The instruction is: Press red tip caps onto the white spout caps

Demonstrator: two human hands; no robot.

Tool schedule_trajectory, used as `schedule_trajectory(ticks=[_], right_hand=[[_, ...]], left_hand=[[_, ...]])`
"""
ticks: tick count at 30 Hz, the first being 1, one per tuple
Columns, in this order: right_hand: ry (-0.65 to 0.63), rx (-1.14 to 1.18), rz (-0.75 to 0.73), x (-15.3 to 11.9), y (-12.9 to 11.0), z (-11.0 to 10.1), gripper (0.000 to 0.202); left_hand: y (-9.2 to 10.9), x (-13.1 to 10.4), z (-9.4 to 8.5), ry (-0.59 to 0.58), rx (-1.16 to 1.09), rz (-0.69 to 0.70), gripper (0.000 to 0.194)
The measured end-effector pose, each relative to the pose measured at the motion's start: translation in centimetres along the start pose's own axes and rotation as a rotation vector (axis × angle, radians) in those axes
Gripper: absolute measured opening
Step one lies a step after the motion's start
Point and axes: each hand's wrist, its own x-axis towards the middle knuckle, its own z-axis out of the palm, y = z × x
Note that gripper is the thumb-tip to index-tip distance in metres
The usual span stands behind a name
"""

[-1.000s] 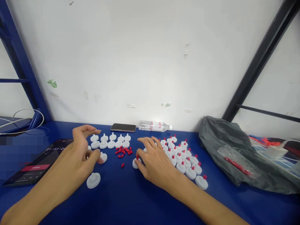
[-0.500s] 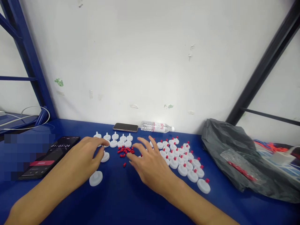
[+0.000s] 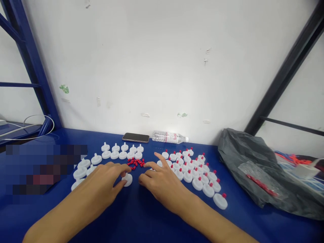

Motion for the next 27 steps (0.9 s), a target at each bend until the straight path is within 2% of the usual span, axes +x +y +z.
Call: schedule_trajectory(ticks=[3,6,8,12,15,18,22,27], right_hand=[[0.031,0.065,0.089,0.0,0.3,-0.3,0.014],[0.097,0.127,0.181,0.1,0.6,-0.7,0.013],[0.134,0.162,0.207,0.1,0.7,-0.8,0.012],[0.162,0.219,0.233,0.1,0.6,-1.0,0.014],[0.168,0.258,0.277,0.0,0.5,-1.1,0.017],[0.217,0.369,0.339,0.1,0.6,-1.2,0.013],[0.287,0.587,0.425,0.3,0.7,-1.3,0.014],[0.274,0.634,0.446,0.4,0.8,-1.3,0.013]], left_hand=[[0.8,0.0,0.2,-0.052,0.072,-0.011,0.042],[1.4,0.3,0.2,-0.124,0.168,-0.009,0.031],[1.6,0.5,0.3,-0.125,0.200,-0.015,0.026],[1.9,0.2,0.5,-0.072,0.107,-0.040,0.031],[2.2,-0.2,0.5,0.024,0.020,0.020,0.037],[2.5,-0.2,0.4,0.110,0.069,0.063,0.042],[2.6,-0.1,0.2,0.132,0.124,0.068,0.041],[2.5,-0.1,0.4,0.148,0.064,0.106,0.035]])
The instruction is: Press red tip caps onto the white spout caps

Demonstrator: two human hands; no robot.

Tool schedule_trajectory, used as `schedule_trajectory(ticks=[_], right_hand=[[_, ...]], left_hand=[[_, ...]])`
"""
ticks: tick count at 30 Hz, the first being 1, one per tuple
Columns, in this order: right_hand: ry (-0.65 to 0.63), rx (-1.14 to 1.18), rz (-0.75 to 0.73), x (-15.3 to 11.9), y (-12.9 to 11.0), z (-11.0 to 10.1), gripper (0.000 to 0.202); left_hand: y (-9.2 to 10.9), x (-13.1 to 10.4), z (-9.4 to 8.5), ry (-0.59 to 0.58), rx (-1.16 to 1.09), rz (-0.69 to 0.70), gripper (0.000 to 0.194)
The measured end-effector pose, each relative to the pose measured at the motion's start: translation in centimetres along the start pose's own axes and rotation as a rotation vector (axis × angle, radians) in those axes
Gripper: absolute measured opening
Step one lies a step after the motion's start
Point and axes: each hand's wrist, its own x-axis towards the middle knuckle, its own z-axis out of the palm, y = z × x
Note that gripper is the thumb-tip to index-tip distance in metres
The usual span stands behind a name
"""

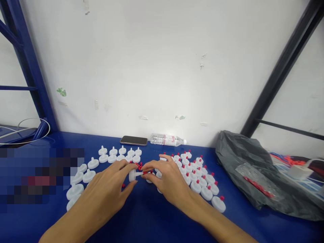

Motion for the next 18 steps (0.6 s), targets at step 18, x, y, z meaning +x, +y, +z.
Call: schedule_trajectory(ticks=[18], right_hand=[[0.110,0.470,0.161,0.3,-1.2,-0.5,0.021]], left_hand=[[-0.4,0.3,-0.9,0.073,-0.309,0.028,0.033]])
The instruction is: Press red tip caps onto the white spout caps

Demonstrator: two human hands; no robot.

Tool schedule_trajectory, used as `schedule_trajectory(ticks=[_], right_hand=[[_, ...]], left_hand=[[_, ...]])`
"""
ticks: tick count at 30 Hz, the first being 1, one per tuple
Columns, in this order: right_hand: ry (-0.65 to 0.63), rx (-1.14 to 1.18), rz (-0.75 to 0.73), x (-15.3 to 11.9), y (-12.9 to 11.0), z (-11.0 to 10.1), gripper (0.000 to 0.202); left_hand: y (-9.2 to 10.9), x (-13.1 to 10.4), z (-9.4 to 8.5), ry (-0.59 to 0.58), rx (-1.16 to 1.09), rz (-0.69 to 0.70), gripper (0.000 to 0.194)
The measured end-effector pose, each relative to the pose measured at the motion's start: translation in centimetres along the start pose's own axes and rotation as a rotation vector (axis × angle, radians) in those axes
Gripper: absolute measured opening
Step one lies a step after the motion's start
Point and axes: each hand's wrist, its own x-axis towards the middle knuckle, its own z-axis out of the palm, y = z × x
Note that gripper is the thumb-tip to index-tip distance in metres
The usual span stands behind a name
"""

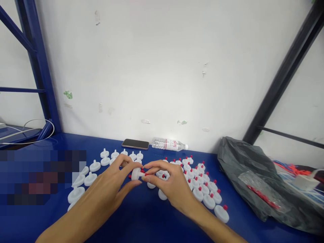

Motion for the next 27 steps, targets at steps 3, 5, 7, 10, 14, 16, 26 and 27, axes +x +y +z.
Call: schedule_trajectory(ticks=[3,5,7,10,14,16,26,27], right_hand=[[-0.002,0.035,0.068,0.1,-0.3,-0.1,0.019],[-0.061,-0.022,0.052,0.0,-0.5,-0.2,0.011],[-0.142,-0.179,-0.042,-0.2,-0.5,-0.4,0.027],[-0.258,-0.442,-0.194,-0.7,-0.4,-0.6,0.038],[-0.374,-0.738,-0.288,-1.1,-0.2,-0.8,0.037],[-0.397,-0.876,-0.309,-1.1,-0.1,-0.9,0.038],[-0.509,-1.062,-0.296,-1.2,0.6,-1.1,0.028],[-0.521,-1.060,-0.290,-1.2,0.6,-1.1,0.029]], left_hand=[[0.4,0.2,-0.6,-0.044,-0.194,-0.091,0.035],[0.7,0.2,-0.7,-0.051,-0.276,-0.130,0.037],[1.1,0.2,-0.7,-0.003,-0.305,-0.114,0.036],[1.9,-0.1,-0.6,0.043,-0.326,-0.076,0.035],[2.8,-0.1,-0.5,0.026,-0.392,-0.045,0.032],[2.9,0.0,-0.3,0.047,-0.417,-0.029,0.029],[1.9,0.3,1.0,-0.014,-0.441,0.001,0.030],[1.8,0.3,1.1,-0.032,-0.447,0.000,0.029]])
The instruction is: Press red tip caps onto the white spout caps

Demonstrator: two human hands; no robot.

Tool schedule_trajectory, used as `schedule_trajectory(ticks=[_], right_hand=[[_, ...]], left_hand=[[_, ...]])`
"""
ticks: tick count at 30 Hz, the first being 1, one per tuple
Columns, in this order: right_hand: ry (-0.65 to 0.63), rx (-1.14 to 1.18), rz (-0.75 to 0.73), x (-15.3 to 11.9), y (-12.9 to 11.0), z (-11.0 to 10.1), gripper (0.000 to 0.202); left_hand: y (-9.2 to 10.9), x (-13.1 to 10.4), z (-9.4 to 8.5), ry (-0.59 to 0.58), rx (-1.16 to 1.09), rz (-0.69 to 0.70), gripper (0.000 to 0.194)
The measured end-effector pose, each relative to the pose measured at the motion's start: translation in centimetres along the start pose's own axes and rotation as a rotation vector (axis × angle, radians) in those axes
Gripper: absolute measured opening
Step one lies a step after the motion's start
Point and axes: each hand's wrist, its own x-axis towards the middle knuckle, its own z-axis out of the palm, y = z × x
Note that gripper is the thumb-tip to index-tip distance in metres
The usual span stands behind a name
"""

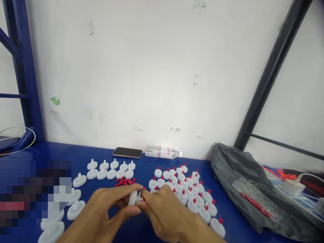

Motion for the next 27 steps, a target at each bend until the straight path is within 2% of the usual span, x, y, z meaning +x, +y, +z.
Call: schedule_trajectory(ticks=[4,7,9,12,14,16,19,22,24,27], right_hand=[[-0.003,0.064,-0.012,-0.1,-0.2,-0.2,0.032],[0.045,0.127,-0.027,0.0,-0.4,-0.6,0.035],[0.090,0.140,-0.047,0.0,-0.4,-1.1,0.039],[0.162,0.137,-0.073,-0.1,0.2,-1.9,0.044],[0.197,0.135,-0.067,-0.3,0.8,-2.5,0.044],[0.203,0.127,-0.039,-0.5,1.2,-3.0,0.044],[0.164,0.110,0.013,-0.7,1.3,-3.5,0.042],[0.101,0.072,0.015,-0.6,0.8,-3.6,0.037],[0.070,0.056,0.002,-0.6,0.3,-3.4,0.034],[0.061,0.046,-0.012,-0.5,-0.3,-2.9,0.033]], left_hand=[[-0.3,-0.4,0.0,-0.011,0.023,-0.046,0.029],[-0.1,-0.6,-0.4,0.031,0.008,-0.091,0.038],[0.1,-0.7,-0.6,0.034,0.032,-0.072,0.043],[-0.1,-1.0,-0.3,0.103,0.200,-0.029,0.049],[-0.8,-1.3,0.1,0.170,0.340,-0.022,0.053],[-1.7,-1.7,0.1,0.180,0.470,-0.035,0.057],[-3.2,-2.4,-0.8,0.108,0.649,-0.092,0.053],[-3.9,-3.3,-1.9,-0.047,0.793,-0.180,0.043],[-3.7,-3.9,-2.3,-0.157,0.861,-0.247,0.041],[-2.0,-4.2,-2.1,-0.312,0.926,-0.351,0.039]])
